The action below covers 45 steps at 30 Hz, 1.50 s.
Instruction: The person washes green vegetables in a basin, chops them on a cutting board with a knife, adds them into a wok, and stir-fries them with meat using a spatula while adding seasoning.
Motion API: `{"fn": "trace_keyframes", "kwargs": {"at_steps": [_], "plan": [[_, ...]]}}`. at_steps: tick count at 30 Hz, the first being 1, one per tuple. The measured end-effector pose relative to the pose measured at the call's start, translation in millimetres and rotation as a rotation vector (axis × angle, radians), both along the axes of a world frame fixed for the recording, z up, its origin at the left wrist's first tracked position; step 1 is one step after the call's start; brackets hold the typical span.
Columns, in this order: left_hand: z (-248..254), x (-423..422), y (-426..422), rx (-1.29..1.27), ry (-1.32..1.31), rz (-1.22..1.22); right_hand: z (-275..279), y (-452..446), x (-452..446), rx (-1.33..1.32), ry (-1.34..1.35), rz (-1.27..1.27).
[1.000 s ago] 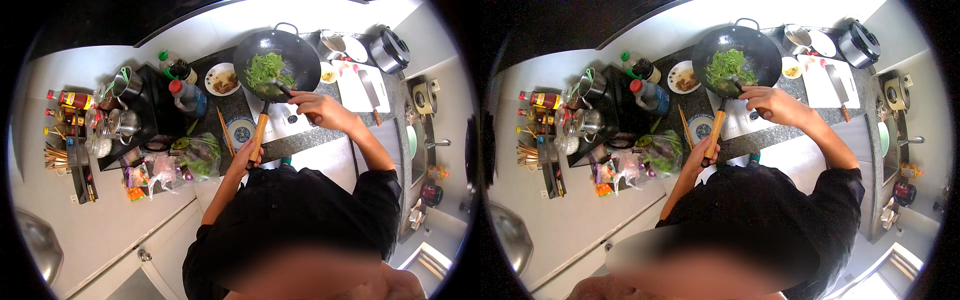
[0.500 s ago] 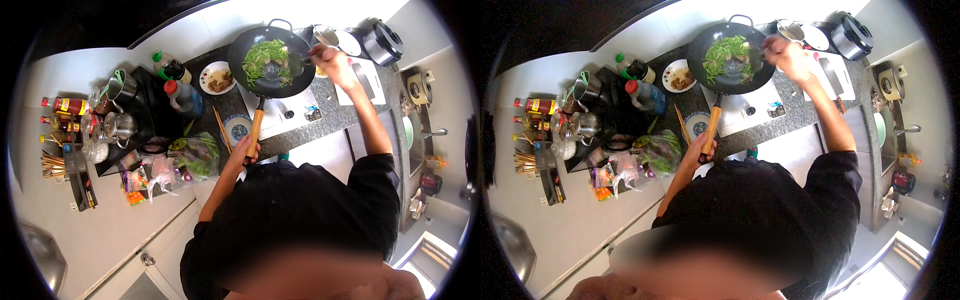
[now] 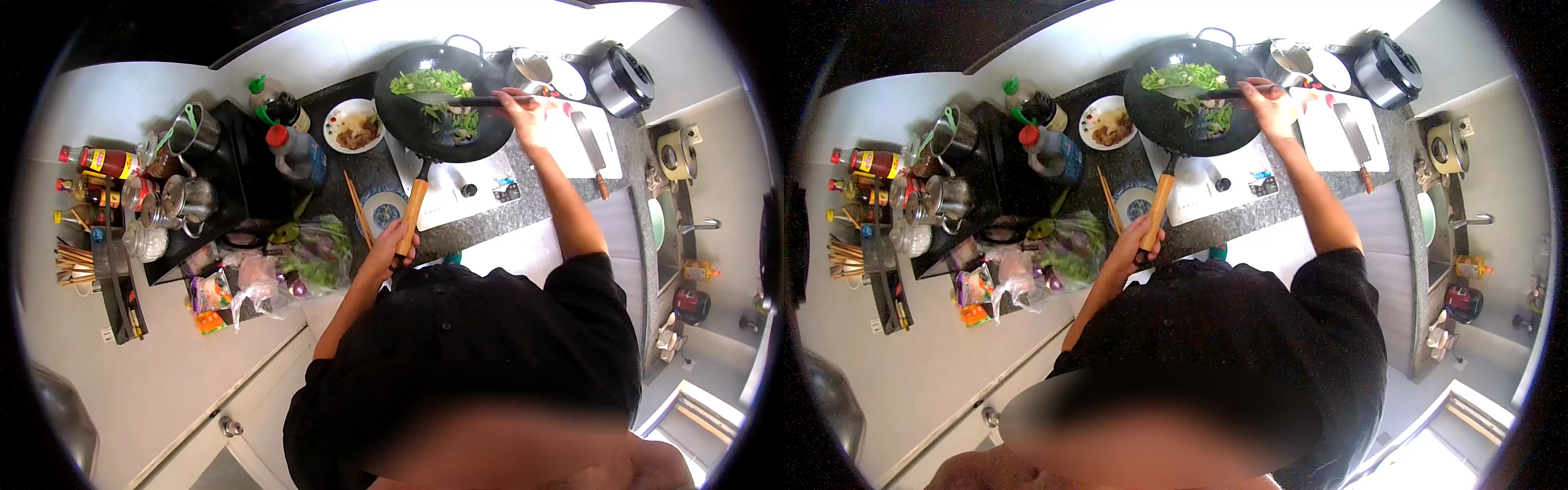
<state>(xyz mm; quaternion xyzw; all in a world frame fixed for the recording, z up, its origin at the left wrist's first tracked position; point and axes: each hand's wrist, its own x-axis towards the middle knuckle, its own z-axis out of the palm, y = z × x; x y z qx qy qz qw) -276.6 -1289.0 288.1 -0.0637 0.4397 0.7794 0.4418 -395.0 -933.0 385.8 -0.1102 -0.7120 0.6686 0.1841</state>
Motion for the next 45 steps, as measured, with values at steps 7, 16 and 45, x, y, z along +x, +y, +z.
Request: {"fn": "trace_keyframes", "kwargs": {"at_steps": [7,16,45], "plan": [[5,-3,-4,0.005,0.017,-0.011,66,31,48,0.6,-0.129,0.17],[1,-2,-4,-0.011,0.021,-0.011,50,-6,35,0.518,-0.039,0.118],[7,6,10,-0.094,-0.043,0.105,64,-70,98,1.118,0.287,0.937]]}}
